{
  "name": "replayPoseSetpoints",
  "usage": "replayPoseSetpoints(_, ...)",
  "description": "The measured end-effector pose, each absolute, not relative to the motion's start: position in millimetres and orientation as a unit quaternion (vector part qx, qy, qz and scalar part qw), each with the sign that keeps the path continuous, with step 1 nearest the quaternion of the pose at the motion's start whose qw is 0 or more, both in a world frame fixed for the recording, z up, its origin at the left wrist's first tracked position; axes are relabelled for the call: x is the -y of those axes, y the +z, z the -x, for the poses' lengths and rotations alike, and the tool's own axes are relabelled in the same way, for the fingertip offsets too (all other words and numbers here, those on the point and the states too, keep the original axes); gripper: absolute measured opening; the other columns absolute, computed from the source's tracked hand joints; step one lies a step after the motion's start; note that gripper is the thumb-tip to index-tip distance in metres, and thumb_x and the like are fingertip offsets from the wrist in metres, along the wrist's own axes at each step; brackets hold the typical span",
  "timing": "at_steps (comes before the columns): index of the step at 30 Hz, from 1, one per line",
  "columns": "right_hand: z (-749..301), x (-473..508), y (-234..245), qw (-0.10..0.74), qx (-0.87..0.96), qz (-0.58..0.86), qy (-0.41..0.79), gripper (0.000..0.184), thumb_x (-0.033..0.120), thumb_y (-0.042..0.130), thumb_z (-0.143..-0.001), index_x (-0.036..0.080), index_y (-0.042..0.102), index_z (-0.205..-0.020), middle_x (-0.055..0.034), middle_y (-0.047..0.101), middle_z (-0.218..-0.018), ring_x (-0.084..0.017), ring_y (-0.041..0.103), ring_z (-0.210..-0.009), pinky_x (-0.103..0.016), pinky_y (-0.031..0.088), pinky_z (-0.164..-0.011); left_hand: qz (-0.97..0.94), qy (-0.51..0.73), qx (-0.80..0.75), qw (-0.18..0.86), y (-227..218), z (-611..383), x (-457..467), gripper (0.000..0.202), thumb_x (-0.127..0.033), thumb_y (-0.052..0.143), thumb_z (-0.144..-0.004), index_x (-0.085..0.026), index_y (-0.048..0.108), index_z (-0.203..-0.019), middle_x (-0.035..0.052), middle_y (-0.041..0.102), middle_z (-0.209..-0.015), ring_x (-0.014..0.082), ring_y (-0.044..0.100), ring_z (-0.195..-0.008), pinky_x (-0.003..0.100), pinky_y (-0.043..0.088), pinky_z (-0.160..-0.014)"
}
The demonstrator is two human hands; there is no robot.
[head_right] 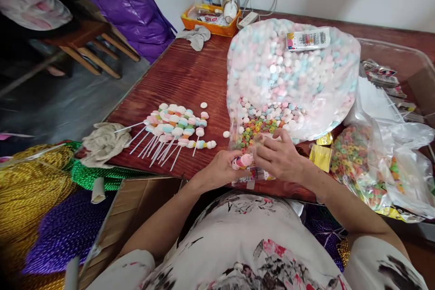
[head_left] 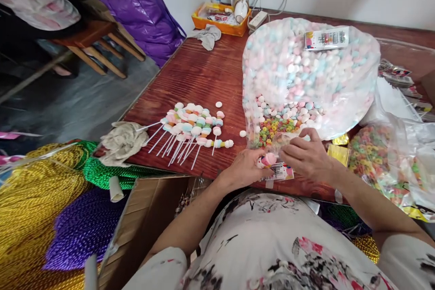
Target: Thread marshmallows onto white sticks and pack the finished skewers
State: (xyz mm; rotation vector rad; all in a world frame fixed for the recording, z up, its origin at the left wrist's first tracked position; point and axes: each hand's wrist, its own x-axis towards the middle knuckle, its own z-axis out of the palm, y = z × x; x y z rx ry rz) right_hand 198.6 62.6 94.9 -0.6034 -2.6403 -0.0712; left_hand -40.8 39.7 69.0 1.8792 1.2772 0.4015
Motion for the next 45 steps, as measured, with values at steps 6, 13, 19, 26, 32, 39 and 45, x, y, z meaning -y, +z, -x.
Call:
replayPoseSetpoints(6,-189,-69,91,0.126,0.97,0.203,-0.05,0.02,0.01,0.042,-0.094,0.017,0.061,-0.088,-0.0053,0.061,-0.076,-0.018,0.051,-0.067,-0.034,0.031,-0.064,-0.808,0.113,-0.524,0.246,66,44,-38,0.026,-0.043,0.063,-0.085,-0.016,0.063,-0.086,0.0033,0.066,-0.076,0.0185,0.06,-0.071,0.026,0.037,-0.062)
replayPoseSetpoints(13,-178,-60,89,0.039,0.962,0.27,-0.021,0.014,0.008,0.047,-0.086,0.017,0.057,-0.092,-0.0036,0.062,-0.073,-0.016,0.049,-0.06,-0.031,0.028,-0.062,-0.849,0.079,-0.522,0.031,51,59,-33,0.024,-0.037,0.054,-0.091,-0.016,0.061,-0.083,0.0076,0.066,-0.08,0.0238,0.062,-0.076,0.033,0.039,-0.067)
replayPoseSetpoints(19,-179,-55,91,0.03,0.944,0.327,0.009,0.009,0.013,0.048,-0.089,0.017,0.056,-0.087,-0.0041,0.064,-0.07,-0.016,0.05,-0.056,-0.03,0.023,-0.058,-0.837,0.102,-0.537,-0.026,45,64,-31,0.011,-0.025,0.056,-0.085,-0.017,0.061,-0.079,0.0074,0.064,-0.076,0.0228,0.059,-0.073,0.034,0.035,-0.066)
replayPoseSetpoints(26,-169,-49,83,0.016,0.933,0.357,0.045,0.016,0.018,0.045,-0.092,0.018,0.059,-0.084,-0.0025,0.06,-0.056,-0.015,0.042,-0.046,-0.031,0.016,-0.054,-0.839,0.083,-0.535,-0.056,51,58,-32,0.013,-0.019,0.052,-0.086,-0.017,0.062,-0.077,0.0095,0.064,-0.074,0.024,0.058,-0.073,0.036,0.032,-0.066)
replayPoseSetpoints(32,-150,-50,76,0.011,0.94,0.338,0.049,0.018,0.015,0.044,-0.093,0.017,0.061,-0.09,-0.0044,0.064,-0.069,-0.016,0.049,-0.055,-0.031,0.025,-0.058,-0.837,0.075,-0.542,-0.007,49,53,-31,0.025,-0.03,0.047,-0.093,-0.017,0.062,-0.077,0.009,0.065,-0.073,0.023,0.06,-0.072,0.035,0.033,-0.066)
replayPoseSetpoints(39,-167,-58,73,0.195,0.957,0.21,-0.046,0.022,0.012,0.04,-0.095,0.017,0.061,-0.09,-0.0066,0.061,-0.08,-0.018,0.052,-0.074,-0.032,0.029,-0.067,-0.8,0.072,-0.575,0.159,54,58,-32,0.026,-0.043,0.058,-0.087,-0.018,0.06,-0.078,0.0047,0.068,-0.077,0.0181,0.06,-0.067,0.029,0.03,-0.057)
replayPoseSetpoints(45,-163,-60,70,0.145,0.956,0.255,0.007,0.019,0.011,0.043,-0.091,0.017,0.058,-0.08,-0.0046,0.059,-0.072,-0.016,0.048,-0.064,-0.032,0.029,-0.066,-0.808,0.051,-0.571,0.135,54,49,-35,0.027,-0.041,0.052,-0.09,-0.018,0.06,-0.08,0.0058,0.068,-0.077,0.0191,0.062,-0.07,0.029,0.031,-0.058)
